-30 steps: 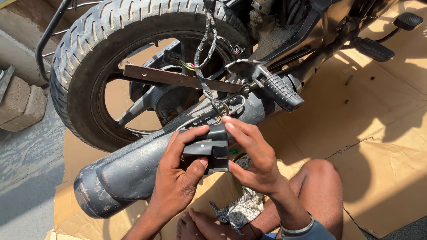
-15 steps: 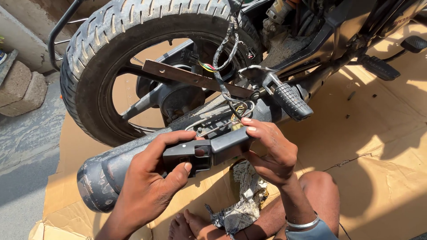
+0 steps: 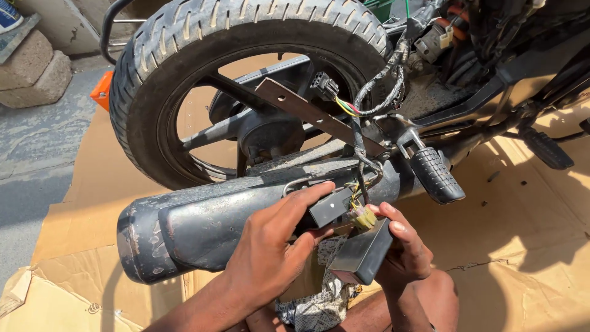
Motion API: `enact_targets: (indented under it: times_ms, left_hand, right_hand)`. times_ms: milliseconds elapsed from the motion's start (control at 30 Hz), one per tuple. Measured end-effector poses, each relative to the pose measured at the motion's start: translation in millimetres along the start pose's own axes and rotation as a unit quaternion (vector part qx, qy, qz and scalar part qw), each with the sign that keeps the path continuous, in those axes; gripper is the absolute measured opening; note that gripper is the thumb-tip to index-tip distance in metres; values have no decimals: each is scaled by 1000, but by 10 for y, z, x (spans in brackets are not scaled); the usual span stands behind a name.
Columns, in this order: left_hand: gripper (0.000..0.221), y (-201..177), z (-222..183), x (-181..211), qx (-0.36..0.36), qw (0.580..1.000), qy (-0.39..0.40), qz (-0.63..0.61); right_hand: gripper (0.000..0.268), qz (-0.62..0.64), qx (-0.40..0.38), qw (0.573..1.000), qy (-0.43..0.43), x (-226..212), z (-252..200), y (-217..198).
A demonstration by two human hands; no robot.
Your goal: The person repairs and organizes the electrical wiring and CDI unit on a motorcycle.
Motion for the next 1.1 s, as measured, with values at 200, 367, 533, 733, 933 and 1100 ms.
enact_targets:
  times_ms: [200,367,533,733,933,1100]
  left_hand:
    - [53,40,28,-20,19,997,-45,-63]
    - [54,139,-105,-183,18,964,-215,-156]
    - [50,142,-148,-178,54,951,-213,-218]
    - [46,72,-148,-93,68,937,-218,-264]
    - [46,-35,-181,-38,60,945,-168,-274]
    - [48,-76,-202,26,47,948,-154,-275]
  right_hand:
    - [53,19,-16,1000,12,-105,-18,-14]
    - [66,35,-33,998,31,-239,14,-6]
    - [77,75,-51,995,41,-314,43,-23]
    - [75,119,-58,988,82,-222,-11,-62]
    - [78,113,-52,988,87,-249,37,-1]
    - [77,105,-46,989,89,-206,-22,20]
Point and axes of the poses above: each hand's wrist, its own z-axis towards the middle knuckle, its own y-axis out of the palm, x = y × z, the point moved 5 cm from there along z, towards the middle knuckle, and after that the axes turned 14 degrees about y, right-handed, at the moved point
